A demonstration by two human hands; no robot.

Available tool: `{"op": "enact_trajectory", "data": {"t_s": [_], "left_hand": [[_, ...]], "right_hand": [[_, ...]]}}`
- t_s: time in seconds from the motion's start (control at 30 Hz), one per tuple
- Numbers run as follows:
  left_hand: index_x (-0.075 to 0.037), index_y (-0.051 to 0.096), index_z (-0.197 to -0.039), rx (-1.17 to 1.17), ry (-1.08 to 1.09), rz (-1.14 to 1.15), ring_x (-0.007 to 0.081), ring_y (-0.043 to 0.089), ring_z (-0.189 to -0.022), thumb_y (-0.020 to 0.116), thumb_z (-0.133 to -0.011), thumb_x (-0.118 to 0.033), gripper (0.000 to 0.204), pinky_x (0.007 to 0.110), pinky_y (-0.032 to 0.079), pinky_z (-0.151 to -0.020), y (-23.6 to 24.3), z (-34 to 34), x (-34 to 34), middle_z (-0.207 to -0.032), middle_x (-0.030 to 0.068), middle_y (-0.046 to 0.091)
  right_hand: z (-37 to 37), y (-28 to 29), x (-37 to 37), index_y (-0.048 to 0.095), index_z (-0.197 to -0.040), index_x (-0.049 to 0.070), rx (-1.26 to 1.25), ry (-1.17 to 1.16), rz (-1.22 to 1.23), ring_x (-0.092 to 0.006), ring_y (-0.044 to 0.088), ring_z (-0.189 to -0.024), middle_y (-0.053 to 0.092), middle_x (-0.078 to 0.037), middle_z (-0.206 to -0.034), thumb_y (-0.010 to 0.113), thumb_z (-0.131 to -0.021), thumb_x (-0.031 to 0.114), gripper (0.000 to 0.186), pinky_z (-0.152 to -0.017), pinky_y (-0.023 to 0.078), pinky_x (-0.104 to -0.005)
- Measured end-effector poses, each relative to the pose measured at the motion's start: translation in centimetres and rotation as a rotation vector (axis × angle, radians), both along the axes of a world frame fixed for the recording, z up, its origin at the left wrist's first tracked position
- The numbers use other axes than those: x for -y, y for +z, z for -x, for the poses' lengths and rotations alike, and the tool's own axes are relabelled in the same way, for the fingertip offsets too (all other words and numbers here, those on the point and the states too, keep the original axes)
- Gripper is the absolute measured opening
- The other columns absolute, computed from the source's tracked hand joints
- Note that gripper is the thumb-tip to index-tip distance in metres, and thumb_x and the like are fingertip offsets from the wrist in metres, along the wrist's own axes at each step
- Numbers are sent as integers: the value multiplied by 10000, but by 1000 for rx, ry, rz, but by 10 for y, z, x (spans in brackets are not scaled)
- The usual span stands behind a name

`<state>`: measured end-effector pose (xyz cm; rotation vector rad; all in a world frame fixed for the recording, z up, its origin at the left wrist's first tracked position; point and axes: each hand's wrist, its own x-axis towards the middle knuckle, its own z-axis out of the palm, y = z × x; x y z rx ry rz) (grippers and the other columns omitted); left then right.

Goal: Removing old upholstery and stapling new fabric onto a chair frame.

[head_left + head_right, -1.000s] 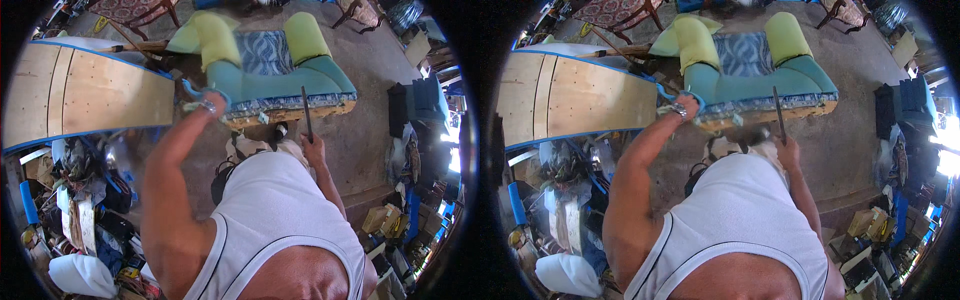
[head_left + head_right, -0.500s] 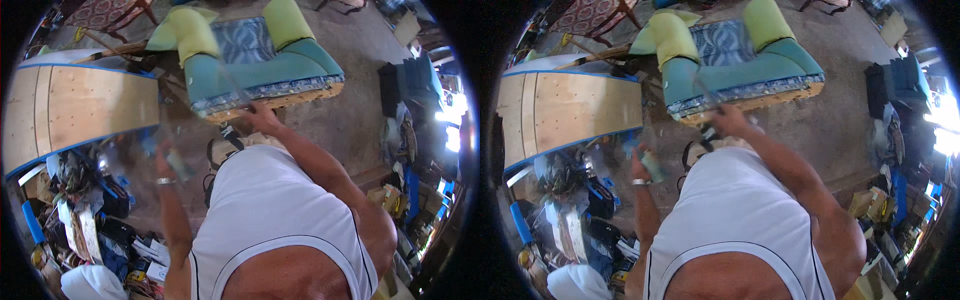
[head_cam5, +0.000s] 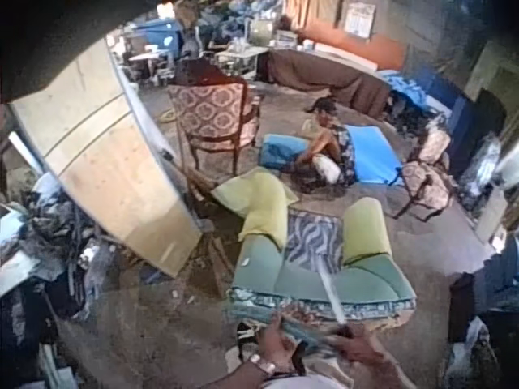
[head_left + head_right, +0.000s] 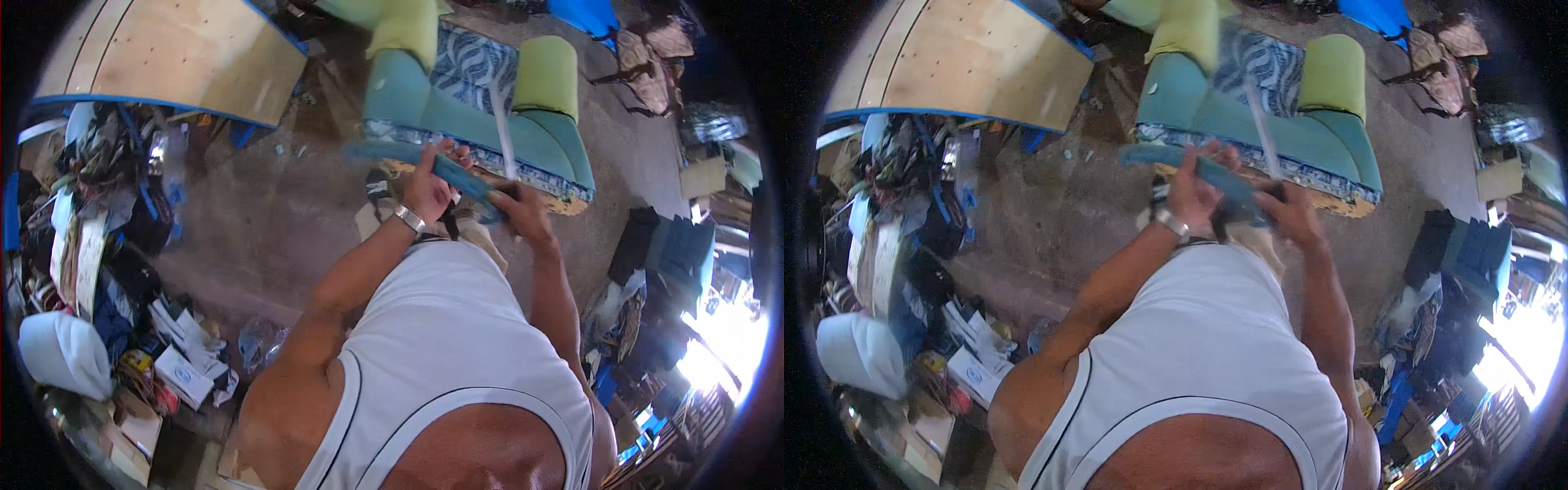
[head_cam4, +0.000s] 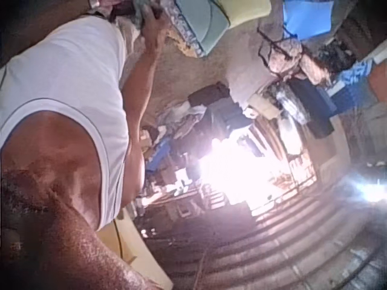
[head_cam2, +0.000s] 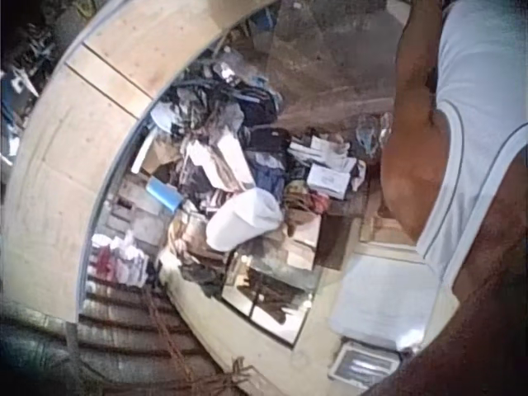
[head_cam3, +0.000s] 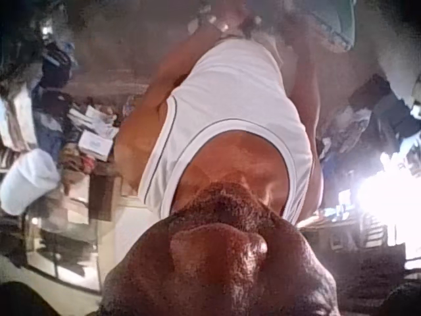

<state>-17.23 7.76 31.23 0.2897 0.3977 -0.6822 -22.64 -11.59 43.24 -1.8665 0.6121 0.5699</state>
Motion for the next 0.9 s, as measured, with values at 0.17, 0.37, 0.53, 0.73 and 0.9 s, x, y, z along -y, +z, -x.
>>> {"op": "enact_trajectory", "data": {"t_s": [0.17,0.37,0.53,0.73,0.9], "left_hand": [[-90,618,-1150,-212,444,38,302,678,-971,682,-979,-251,243,443,573,-875,-50,-16,-49,-1064,118,704],[-120,621,-1247,-84,367,-288,238,604,-1141,716,-956,-200,316,442,489,-992,-33,-20,-25,-1197,48,664],[-122,625,-1214,-11,121,-586,194,604,-1055,715,-952,-162,280,426,511,-905,-53,-15,25,-1090,16,649],[-81,620,-1095,-241,43,-1460,216,651,-856,755,-929,-197,243,387,559,-724,-70,-18,49,-991,82,665],[-45,643,-1227,575,202,-2112,339,623,-1111,777,-878,-193,402,467,499,-972,-58,-9,76,-1205,167,660]], "right_hand": [[64,-5,120,704,-1093,-6,-87,-114,89,-134,614,-746,679,-42,-866,753,-909,193,275,-663,509,-322],[145,-53,286,700,-1154,6,125,-172,439,-135,586,-651,665,-50,-844,754,-899,301,394,-541,484,-322],[154,-96,376,713,-1175,23,4,-290,595,-220,696,-826,730,-119,-967,743,-909,336,412,-657,529,-398],[140,-134,406,671,-1289,61,-10,-158,793,-378,645,-1168,689,-175,-1230,688,-931,281,421,-966,501,-459],[122,-138,384,684,-1253,107,262,-236,916,-358,627,-1165,661,-151,-1262,715,-912,273,380,-978,498,-456]]}}
